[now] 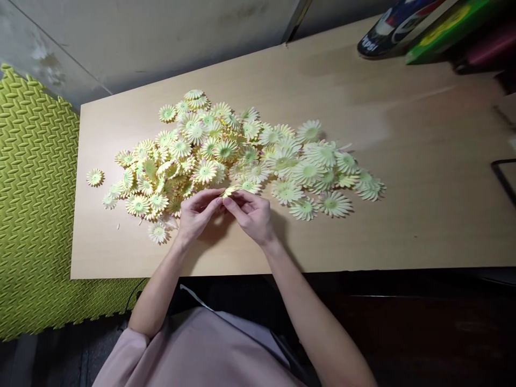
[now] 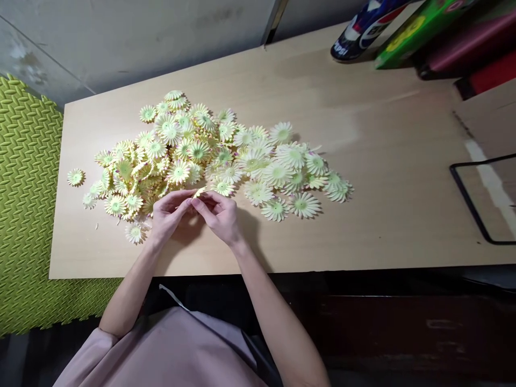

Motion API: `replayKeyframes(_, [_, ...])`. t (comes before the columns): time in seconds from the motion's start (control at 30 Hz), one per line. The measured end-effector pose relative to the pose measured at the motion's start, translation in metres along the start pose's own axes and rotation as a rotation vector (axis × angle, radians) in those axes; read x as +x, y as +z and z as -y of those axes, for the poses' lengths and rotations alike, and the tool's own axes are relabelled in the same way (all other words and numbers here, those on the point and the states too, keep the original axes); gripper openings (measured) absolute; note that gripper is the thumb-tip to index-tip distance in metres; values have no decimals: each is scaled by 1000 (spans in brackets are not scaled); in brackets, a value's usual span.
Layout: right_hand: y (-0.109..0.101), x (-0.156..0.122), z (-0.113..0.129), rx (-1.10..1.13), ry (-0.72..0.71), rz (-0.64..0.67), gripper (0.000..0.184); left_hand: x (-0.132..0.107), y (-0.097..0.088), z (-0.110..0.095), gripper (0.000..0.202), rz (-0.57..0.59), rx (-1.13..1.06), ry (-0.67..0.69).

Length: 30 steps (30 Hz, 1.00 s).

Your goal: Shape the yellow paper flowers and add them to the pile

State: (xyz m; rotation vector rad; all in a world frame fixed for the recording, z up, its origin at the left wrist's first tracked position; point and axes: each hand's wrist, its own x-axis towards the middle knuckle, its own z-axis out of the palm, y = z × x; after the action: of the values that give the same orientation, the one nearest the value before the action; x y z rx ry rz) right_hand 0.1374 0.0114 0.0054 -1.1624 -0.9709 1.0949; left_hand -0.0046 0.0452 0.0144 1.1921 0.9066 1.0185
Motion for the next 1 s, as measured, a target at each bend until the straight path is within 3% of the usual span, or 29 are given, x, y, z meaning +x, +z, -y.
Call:
replayKeyframes(0.23, [-7, -1, -7, 30, 8, -73, 28, 1, 1, 3, 26, -8, 28, 13])
replayKeyframes(1.0, [-10, 0, -6, 91, 59, -22, 25, 1, 0, 5, 32, 13, 60, 20])
